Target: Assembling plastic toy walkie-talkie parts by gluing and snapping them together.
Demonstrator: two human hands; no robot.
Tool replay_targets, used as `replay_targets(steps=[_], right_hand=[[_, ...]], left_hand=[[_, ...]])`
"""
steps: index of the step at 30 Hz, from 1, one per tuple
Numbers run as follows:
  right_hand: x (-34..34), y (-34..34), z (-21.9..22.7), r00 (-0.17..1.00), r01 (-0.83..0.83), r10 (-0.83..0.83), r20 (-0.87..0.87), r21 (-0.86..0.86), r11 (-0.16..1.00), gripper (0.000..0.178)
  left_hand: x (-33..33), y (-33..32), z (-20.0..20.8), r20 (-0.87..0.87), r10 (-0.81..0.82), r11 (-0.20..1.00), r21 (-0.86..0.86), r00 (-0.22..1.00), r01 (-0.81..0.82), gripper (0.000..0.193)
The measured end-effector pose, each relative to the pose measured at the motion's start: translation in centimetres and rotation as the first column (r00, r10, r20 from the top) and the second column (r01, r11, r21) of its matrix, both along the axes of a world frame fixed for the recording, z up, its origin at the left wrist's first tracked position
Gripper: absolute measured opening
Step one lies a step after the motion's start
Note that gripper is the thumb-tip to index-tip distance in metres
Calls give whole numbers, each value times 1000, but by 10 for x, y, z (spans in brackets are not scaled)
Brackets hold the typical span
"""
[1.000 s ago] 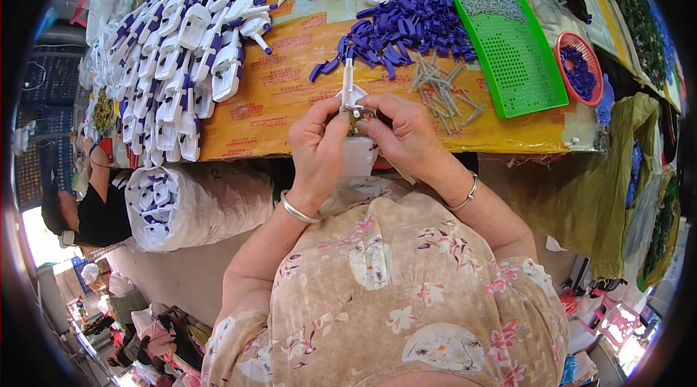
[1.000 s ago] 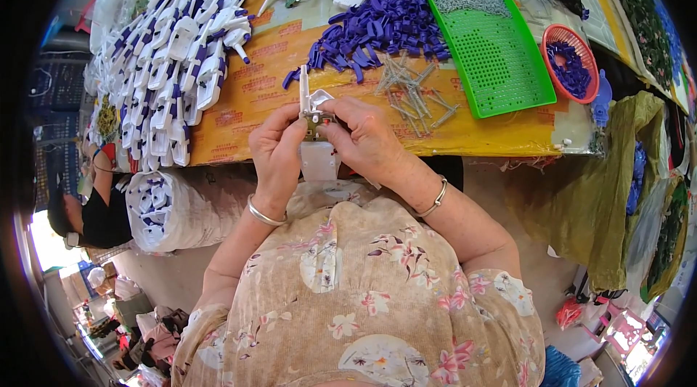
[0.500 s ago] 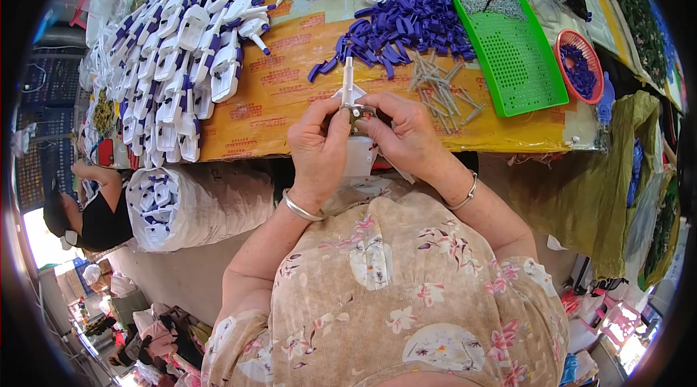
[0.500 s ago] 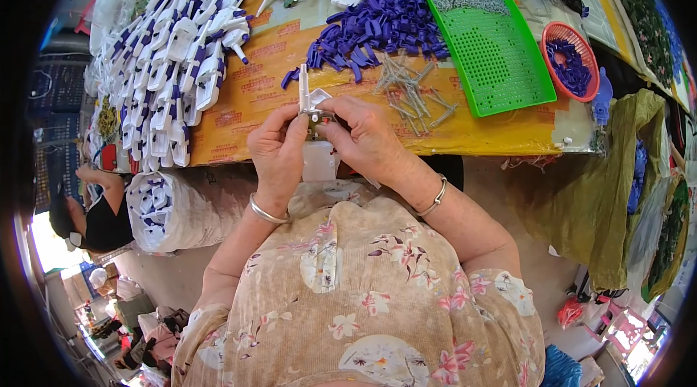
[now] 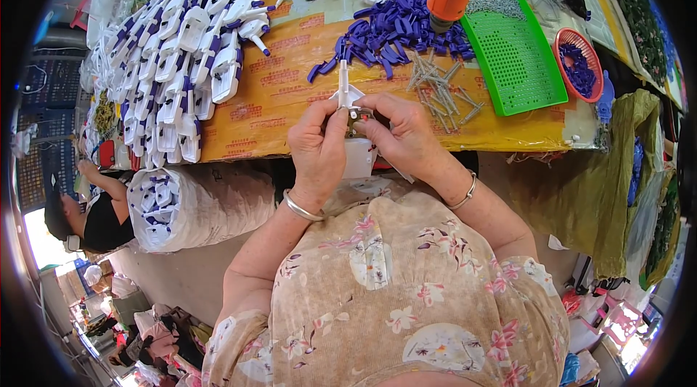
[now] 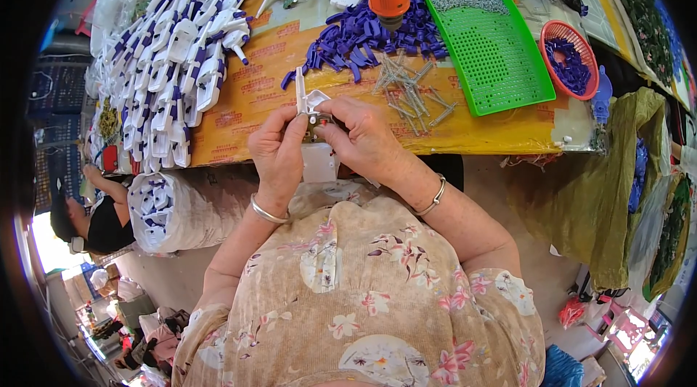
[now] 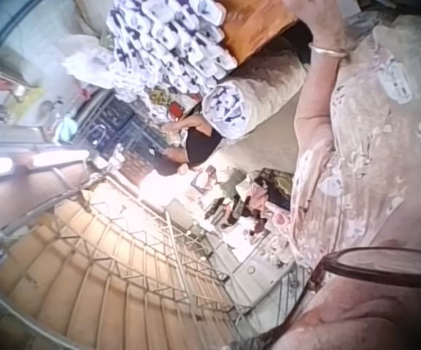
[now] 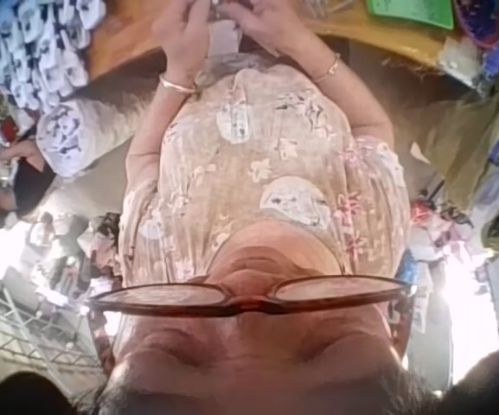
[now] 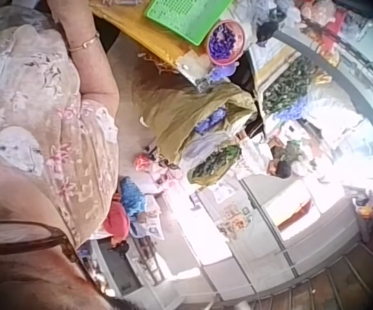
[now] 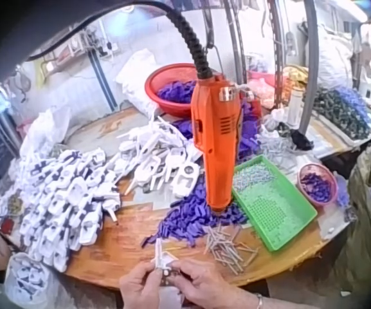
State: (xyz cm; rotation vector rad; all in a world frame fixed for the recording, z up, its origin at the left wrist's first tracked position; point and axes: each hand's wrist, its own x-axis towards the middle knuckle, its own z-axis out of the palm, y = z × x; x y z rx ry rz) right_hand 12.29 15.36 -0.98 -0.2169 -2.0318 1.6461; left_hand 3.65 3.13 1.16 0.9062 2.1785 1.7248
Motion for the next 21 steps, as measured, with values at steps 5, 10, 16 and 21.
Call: replay_targets(steps=[5, 10, 16, 21], right_hand=[[0, -1, -1, 1000, 4, -4, -13, 12, 1000, 18], [1, 0, -2, 1000, -11, 12, -14, 4, 1000, 18], [0, 0, -3, 999, -12, 13, -33, 26, 1000, 18], [0, -2, -2, 1000, -28, 28, -10, -5, 1000, 18]], left_hand=[[-1, 0, 1, 69, -17, 1000, 6, 997, 17, 8], [-3, 0, 3, 190, -45, 998, 50, 981, 36, 8], [-3, 1, 7, 298, -63, 995, 97, 952, 36, 5], [-6, -1, 5, 325, -75, 992, 117, 943, 38, 5]])
